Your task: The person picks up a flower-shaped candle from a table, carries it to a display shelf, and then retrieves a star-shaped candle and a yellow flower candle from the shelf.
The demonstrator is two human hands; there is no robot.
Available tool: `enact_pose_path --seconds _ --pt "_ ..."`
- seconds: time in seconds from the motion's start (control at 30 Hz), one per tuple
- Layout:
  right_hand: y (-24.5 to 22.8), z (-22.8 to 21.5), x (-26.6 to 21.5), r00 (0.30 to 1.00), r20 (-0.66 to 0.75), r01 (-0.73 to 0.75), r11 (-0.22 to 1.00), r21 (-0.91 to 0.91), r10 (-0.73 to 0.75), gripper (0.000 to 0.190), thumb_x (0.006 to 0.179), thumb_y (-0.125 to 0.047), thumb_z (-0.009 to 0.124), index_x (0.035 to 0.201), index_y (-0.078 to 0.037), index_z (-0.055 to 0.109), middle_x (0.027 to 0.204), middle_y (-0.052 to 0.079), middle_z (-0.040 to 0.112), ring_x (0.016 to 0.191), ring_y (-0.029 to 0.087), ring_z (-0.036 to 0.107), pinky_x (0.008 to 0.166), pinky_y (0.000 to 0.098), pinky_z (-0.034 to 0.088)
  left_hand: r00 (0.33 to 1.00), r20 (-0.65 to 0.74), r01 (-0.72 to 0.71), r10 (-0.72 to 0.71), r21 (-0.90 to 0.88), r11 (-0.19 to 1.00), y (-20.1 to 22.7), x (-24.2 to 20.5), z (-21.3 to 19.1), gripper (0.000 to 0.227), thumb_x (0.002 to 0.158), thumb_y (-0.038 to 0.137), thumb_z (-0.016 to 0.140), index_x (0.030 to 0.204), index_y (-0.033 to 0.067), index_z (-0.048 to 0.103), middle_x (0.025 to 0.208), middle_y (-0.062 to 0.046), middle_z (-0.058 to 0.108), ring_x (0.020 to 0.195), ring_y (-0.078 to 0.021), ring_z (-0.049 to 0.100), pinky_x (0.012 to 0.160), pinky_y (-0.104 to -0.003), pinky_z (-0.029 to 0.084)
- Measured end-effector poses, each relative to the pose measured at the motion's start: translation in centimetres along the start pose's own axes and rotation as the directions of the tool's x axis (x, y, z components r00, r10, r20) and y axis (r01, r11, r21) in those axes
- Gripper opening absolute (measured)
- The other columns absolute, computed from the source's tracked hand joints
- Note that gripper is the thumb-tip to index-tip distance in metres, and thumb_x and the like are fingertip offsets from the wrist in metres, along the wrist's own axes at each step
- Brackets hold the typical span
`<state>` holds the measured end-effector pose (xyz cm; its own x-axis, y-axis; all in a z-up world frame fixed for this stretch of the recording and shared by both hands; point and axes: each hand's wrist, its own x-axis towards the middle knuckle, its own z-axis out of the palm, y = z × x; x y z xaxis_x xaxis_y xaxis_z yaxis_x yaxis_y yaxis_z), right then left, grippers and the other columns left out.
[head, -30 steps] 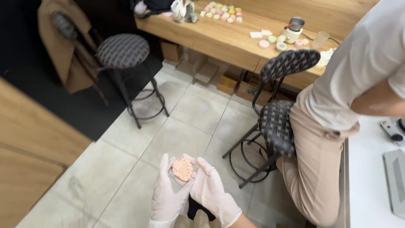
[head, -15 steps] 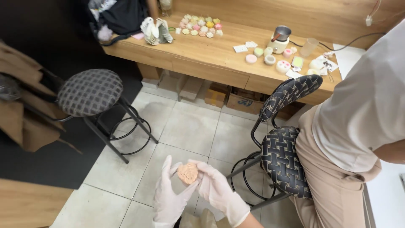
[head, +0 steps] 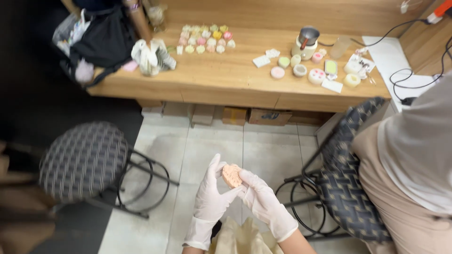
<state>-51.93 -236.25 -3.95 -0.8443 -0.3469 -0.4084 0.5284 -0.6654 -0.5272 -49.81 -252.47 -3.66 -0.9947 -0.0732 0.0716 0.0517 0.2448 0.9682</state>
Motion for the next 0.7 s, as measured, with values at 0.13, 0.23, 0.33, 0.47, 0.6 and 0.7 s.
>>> enact_pose_path --seconds 0.13,0.23,0.33,0.47,0.6,0.7 --pt "-1.0 3.3 6.3 0.997 -0.055 0.045 0.998 -0.032 -0.047 0.045 0.096 -0.017 0.061 0.135 0.005 0.058 0.129 0.016 0.069 0.114 0.023 0.068 0.095 0.0376 0.057 0.989 0.055 -0.135 0.136 -0.016 0.991 -0.9 7.4 -3.4 0.105 0.068 0.01 0.09 0.155 0.0087 0.03 0.138 -0.013 0.062 0.126 -0.024 0.064 0.104 -0.034 0.051" --pt "-0.3 5.1 10.3 0.996 -0.074 0.052 0.998 -0.039 -0.055 0.045 0.095 -0.019 0.062 0.133 0.003 0.059 0.127 0.015 0.07 0.111 0.024 0.068 0.094 0.0407 0.057 0.987 0.094 -0.134 0.133 0.002 0.991 -2.1 11.1 -6.0 0.103 0.07 0.008 0.088 0.156 0.009 0.031 0.14 -0.012 0.062 0.127 -0.0232 0.065 0.104 -0.033 0.051" --pt "0.1 6.6 13.3 0.994 -0.097 0.04 0.999 -0.014 -0.042 0.044 0.094 -0.02 0.063 0.132 0.002 0.06 0.126 0.014 0.07 0.109 0.023 0.069 0.095 0.0415 0.058 0.985 0.115 -0.131 0.131 -0.01 0.991 -3.2 14.3 -7.6 0.101 0.071 0.008 0.087 0.156 0.0085 0.031 0.141 -0.012 0.062 0.128 -0.023 0.064 0.104 -0.033 0.051" --pt "1.2 5.3 16.7 0.992 -0.107 0.061 0.998 -0.012 -0.062 0.044 0.096 -0.017 0.064 0.133 0.006 0.06 0.121 0.015 0.07 0.105 0.022 0.069 0.097 0.0397 0.057 0.986 0.132 -0.103 0.103 -0.009 0.995 -4.5 17.3 -8.3 0.102 0.073 0.011 0.089 0.155 0.0078 0.029 0.142 -0.014 0.059 0.13 -0.0241 0.062 0.105 -0.035 0.049" --pt "-0.3 5.8 18.7 0.979 -0.201 0.048 0.999 0.02 -0.043 0.039 0.095 -0.015 0.063 0.129 0.004 0.059 0.119 0.013 0.071 0.104 0.022 0.07 0.096 0.0373 0.057 0.982 0.185 -0.029 0.028 -0.001 1.0 -4.5 20.0 -8.3 0.095 0.077 0.01 0.083 0.157 0.0102 0.032 0.145 -0.012 0.061 0.132 -0.0235 0.063 0.106 -0.035 0.05" --pt "-1.6 4.5 21.6 0.978 -0.207 0.041 0.999 0.031 -0.033 0.043 0.09 -0.017 0.064 0.131 -0.003 0.063 0.114 0.013 0.072 0.096 0.023 0.07 0.088 0.0377 0.057 0.976 0.201 -0.093 0.085 0.03 0.995 -5.0 22.8 -8.7 0.102 0.073 0.013 0.089 0.154 0.0088 0.028 0.145 -0.013 0.055 0.131 -0.0251 0.06 0.105 -0.036 0.047"
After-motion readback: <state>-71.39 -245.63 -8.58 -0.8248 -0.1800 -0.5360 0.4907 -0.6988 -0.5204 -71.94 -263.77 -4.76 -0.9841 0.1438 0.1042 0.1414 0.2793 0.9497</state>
